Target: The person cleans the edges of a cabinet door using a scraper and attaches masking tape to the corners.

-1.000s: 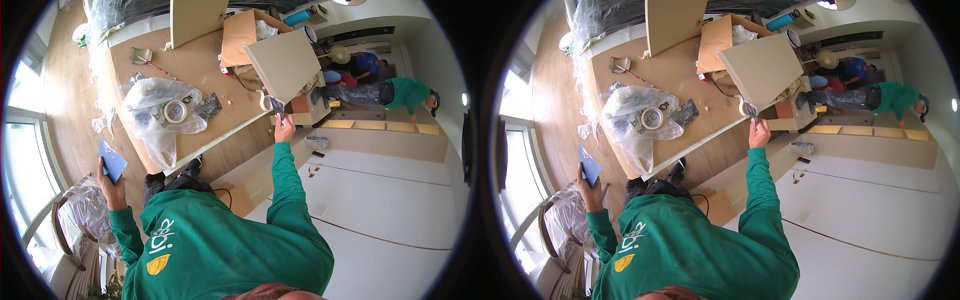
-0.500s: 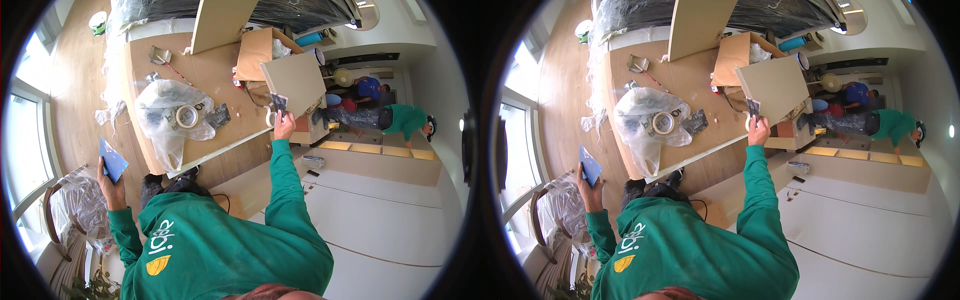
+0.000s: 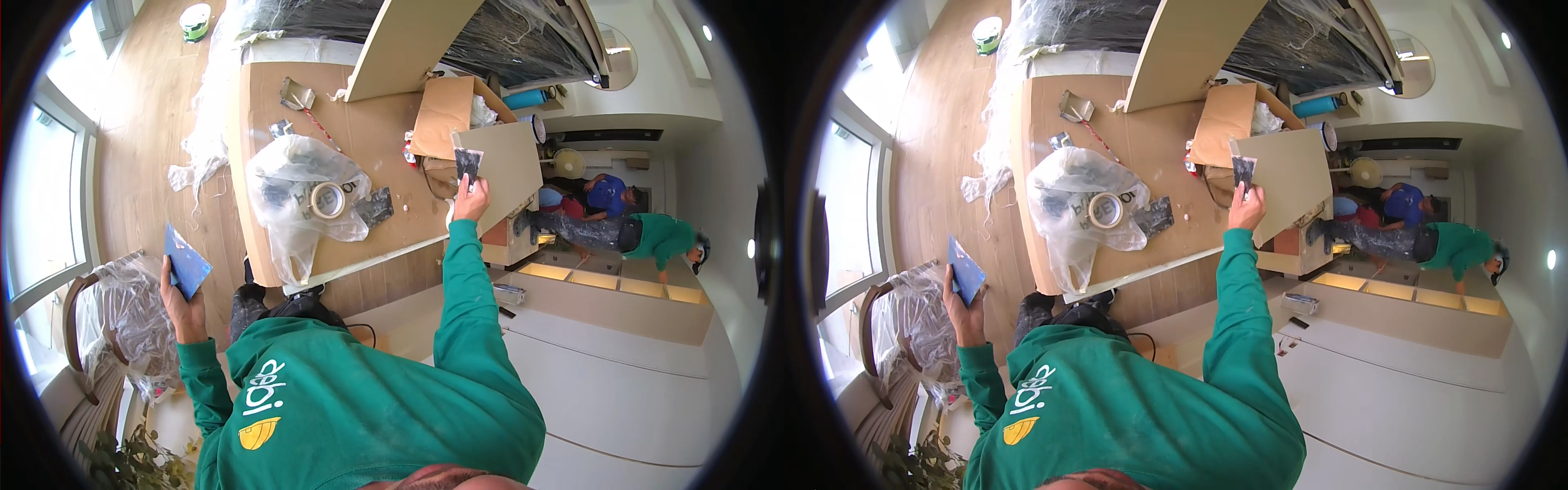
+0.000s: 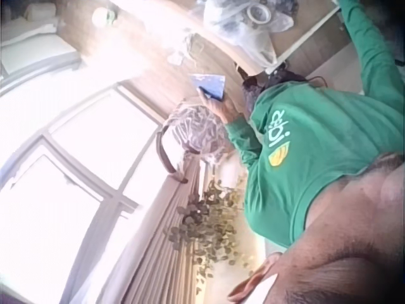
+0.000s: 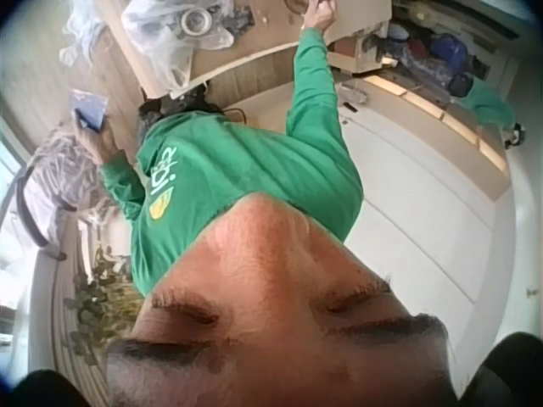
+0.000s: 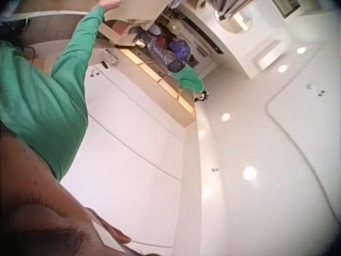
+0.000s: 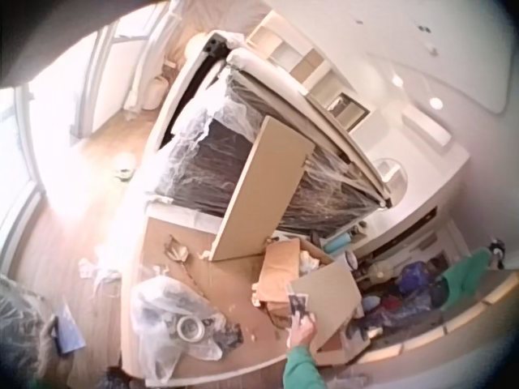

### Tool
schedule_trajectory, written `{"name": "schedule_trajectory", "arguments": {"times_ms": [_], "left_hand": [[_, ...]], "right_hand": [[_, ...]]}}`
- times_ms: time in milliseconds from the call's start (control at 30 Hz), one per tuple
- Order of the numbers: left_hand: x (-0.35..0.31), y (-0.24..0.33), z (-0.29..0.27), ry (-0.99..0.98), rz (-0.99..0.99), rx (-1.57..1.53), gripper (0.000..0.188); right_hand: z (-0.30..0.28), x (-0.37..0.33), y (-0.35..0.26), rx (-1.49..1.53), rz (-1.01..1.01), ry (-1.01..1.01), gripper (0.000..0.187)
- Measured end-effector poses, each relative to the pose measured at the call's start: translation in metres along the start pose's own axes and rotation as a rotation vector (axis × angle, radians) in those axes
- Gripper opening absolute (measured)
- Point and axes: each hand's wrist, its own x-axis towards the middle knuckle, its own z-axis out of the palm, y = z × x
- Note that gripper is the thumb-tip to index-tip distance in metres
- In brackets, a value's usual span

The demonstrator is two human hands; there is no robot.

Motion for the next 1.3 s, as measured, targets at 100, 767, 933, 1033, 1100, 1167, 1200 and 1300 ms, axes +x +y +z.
{"name": "schedule_trajectory", "arguments": {"times_ms": [100, 767, 933, 1033, 1100, 1167, 1200, 1300], "left_hand": [[0.0, 0.002, -0.005, 0.0, 0.016, -0.022, 0.027], [-0.062, -0.086, 0.15, -0.418, -0.215, 0.019, 0.033], [-0.138, -0.155, 0.209, -0.553, -0.305, 0.082, 0.038], [-0.176, -0.207, 0.224, -0.619, -0.373, 0.048, 0.035], [-0.209, -0.234, 0.233, -0.626, -0.358, 0.078, 0.037], [-0.223, -0.259, 0.233, -0.679, -0.344, 0.112, 0.038], [-0.236, -0.269, 0.233, -0.697, -0.343, 0.145, 0.04], [-0.272, -0.296, 0.236, -0.775, -0.264, 0.227, 0.042]], "right_hand": [[0.009, 0.014, -0.009, -0.011, -0.027, 0.005, 0.024], [-0.104, -0.088, -0.235, 1.0, 0.187, -0.158, 0.015], [-0.164, -0.083, -0.202, 1.0, 0.165, 0.166, 0.02], [-0.195, -0.093, -0.184, 0.952, 0.087, 0.326, 0.023], [-0.206, -0.11, -0.164, 0.886, 0.043, 0.396, 0.025], [-0.224, -0.119, -0.15, 0.82, 0.011, 0.398, 0.024], [-0.236, -0.125, -0.138, 0.773, 0.004, 0.364, 0.023], [-0.256, -0.138, -0.099, 0.64, -0.105, 0.184, 0.016]]}}
